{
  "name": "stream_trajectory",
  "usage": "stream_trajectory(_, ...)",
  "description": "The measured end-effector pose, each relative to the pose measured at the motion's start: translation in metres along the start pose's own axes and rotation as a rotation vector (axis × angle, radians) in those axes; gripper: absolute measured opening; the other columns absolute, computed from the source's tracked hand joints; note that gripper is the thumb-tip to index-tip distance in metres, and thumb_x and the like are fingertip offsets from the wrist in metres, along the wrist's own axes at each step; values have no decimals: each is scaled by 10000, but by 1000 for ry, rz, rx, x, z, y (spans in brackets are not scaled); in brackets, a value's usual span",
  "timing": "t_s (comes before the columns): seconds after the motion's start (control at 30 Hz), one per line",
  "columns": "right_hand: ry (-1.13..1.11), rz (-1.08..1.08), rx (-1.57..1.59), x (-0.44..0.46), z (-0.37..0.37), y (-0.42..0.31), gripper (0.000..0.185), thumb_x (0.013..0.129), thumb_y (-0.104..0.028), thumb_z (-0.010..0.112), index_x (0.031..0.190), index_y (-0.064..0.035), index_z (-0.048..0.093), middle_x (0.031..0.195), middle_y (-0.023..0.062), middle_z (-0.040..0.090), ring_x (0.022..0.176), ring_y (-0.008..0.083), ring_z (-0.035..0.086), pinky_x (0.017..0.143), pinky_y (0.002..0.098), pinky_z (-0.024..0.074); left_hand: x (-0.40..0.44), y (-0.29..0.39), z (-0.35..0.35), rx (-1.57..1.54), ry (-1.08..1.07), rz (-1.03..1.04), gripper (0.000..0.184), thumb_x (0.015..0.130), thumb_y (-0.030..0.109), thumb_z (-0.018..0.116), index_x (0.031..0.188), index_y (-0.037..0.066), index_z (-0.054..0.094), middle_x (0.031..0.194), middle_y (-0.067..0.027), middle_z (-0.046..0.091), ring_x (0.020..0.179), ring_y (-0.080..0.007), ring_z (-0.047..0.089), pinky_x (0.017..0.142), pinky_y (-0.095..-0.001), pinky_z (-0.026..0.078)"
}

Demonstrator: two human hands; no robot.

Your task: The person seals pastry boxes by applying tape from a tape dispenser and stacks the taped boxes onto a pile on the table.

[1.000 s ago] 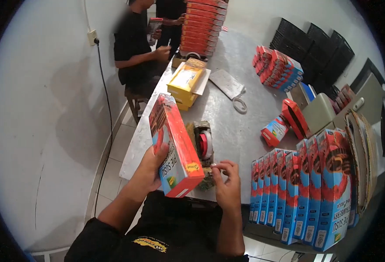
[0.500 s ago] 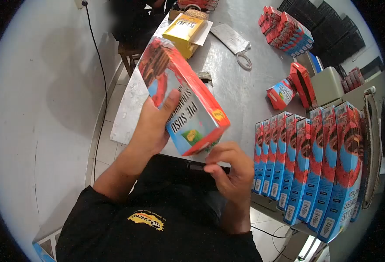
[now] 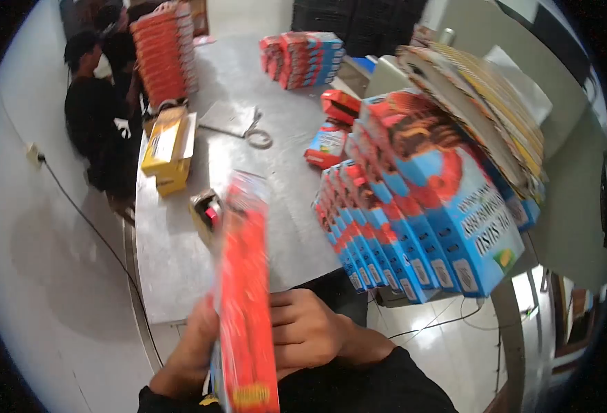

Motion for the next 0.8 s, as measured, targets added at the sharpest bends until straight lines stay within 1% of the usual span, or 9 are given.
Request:
stream_trajectory(0.07,42,7,-101,-4,-17,-12,337,699,-271,844,833,-39,640,862,72,649,775,255,647,644,396,513,-11,-2,15,190,5,-47,897,903,560,726,1514,7,372,1399,-113,582,1213,-216,631,1043,-387,523)
stream_trajectory(0.17,59,117,-295,-16,-40,-29,303,712,-212,830,863,-27,644,844,90,626,753,269,647,642,397,527,-15,29,53,-123,-87,62,1030,809,290,790,1621,66,196,1547,-152,437,1352,-261,539,1118,-409,470)
stream_trajectory(0.2,43,229,-390,-23,-46,-29,286,725,-183,826,880,-24,647,828,97,613,738,275,644,635,397,527,-14,55,64,46,-53,303,952,861,377,680,1584,-42,224,1496,-260,483,1281,-346,607,1031,-449,556)
stream_trajectory(0.3,-4,361,-418,-21,-67,-70,298,775,-196,859,898,-16,656,769,87,590,684,264,631,590,368,516,-3,88,97,-57,-240,434,1110,792,240,761,1649,77,75,1593,-190,353,1405,-319,486,1160,-449,422)
stream_trajectory(0.47,56,166,-390,0,-130,-155,304,810,-291,895,794,-30,740,637,58,631,510,196,574,446,313,423,14,132,166,121,-438,795,1194,843,408,798,1648,89,-24,1604,-211,306,1455,-338,406,1169,-463,392)
stream_trajectory(0.6,232,121,-803,13,-195,-187,320,852,-353,848,882,-57,732,603,12,599,567,158,604,503,284,440,50,117,204,184,-611,790,1208,869,488,800,1642,142,-61,1580,-227,320,1441,-322,411,1168,-466,387)
stream_trajectory(0.67,310,102,-1058,27,-227,-189,343,865,-393,826,923,-70,730,645,25,619,598,162,611,492,273,414,59,102,220,320,-679,764,1189,885,594,734,1631,136,-70,1537,-242,351,1420,-333,424,1158,-462,387)
stream_trajectory(0.77,163,252,-1174,44,-279,-162,383,842,-389,837,1043,-82,729,876,91,683,761,216,672,533,329,501,67,97,227,446,-615,825,1148,890,703,637,1625,130,-33,1538,-263,331,1427,-334,413,1162,-454,370)
stream_trajectory(0.8,16,364,-1181,52,-284,-138,443,828,-361,844,1139,-80,700,1041,127,670,890,268,680,646,383,548,68,94,231,506,-606,855,1113,883,766,563,1621,122,36,1523,-279,329,1404,-351,425,1144,-459,378)
Point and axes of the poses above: each hand's wrist, its own x-axis towards the middle knuckle, its own z-axis out of the palm, y = z × x, the point moved 10 cm from there along x, towards the middle knuckle
